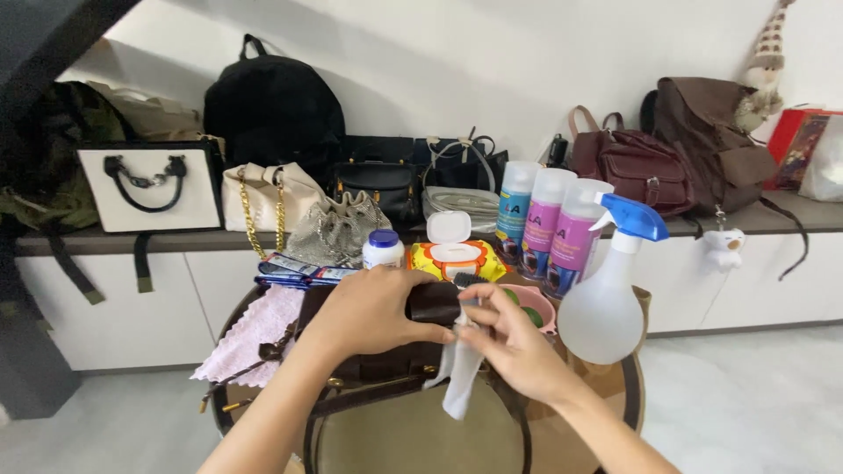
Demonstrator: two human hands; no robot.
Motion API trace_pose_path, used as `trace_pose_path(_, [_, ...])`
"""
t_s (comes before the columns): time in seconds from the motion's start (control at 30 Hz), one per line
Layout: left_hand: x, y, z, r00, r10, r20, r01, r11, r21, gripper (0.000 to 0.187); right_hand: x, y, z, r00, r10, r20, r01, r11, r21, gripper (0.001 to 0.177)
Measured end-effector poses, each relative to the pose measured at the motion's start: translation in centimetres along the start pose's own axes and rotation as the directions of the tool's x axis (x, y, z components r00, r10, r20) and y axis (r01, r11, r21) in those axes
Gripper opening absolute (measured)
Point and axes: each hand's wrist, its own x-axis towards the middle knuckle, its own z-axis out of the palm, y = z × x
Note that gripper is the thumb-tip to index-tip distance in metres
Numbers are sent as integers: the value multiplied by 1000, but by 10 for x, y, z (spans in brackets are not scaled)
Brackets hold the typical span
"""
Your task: Cleaning the exterior and strap of a small brown leather bag using a spray cleaner and a cloth.
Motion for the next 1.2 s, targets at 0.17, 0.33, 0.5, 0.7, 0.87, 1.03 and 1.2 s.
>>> trace_pose_path(0.17, [-1, -1, -2, 1000, 14, 6, -14, 999, -31, 68, 11, 27, 10, 947, -226, -229, 252, 963, 95, 40])
trace_pose_path(0.33, [0, -5, 1, 1000, 22, 21, -21, 999, -31, 80, -2, 7, 17, 790, -430, -437, 358, 902, -241, 65])
trace_pose_path(0.5, [1, -10, 5, 999, 42, 14, -42, 999, -15, 85, -11, 10, 7, 891, -111, -440, 80, 993, -88, 44])
trace_pose_path(0.7, [-1, -7, -3, 999, 23, 40, -21, 998, -56, 79, 6, 25, -25, 876, -64, -477, 134, 985, 113, 18])
trace_pose_path(0.87, [-1, -9, 1, 999, 48, 11, -47, 998, -50, 81, 5, 20, 1, 977, -145, -156, 122, 982, -146, 21])
trace_pose_path(1.03, [3, -15, 7, 993, 117, -32, -119, 992, -42, 78, 24, 3, 2, 954, -292, -70, 215, 826, -520, 36])
trace_pose_path(1.2, [8, -17, 6, 993, 114, 17, -113, 993, -13, 81, 30, 12, -1, 911, -404, -81, 220, 642, -734, 37])
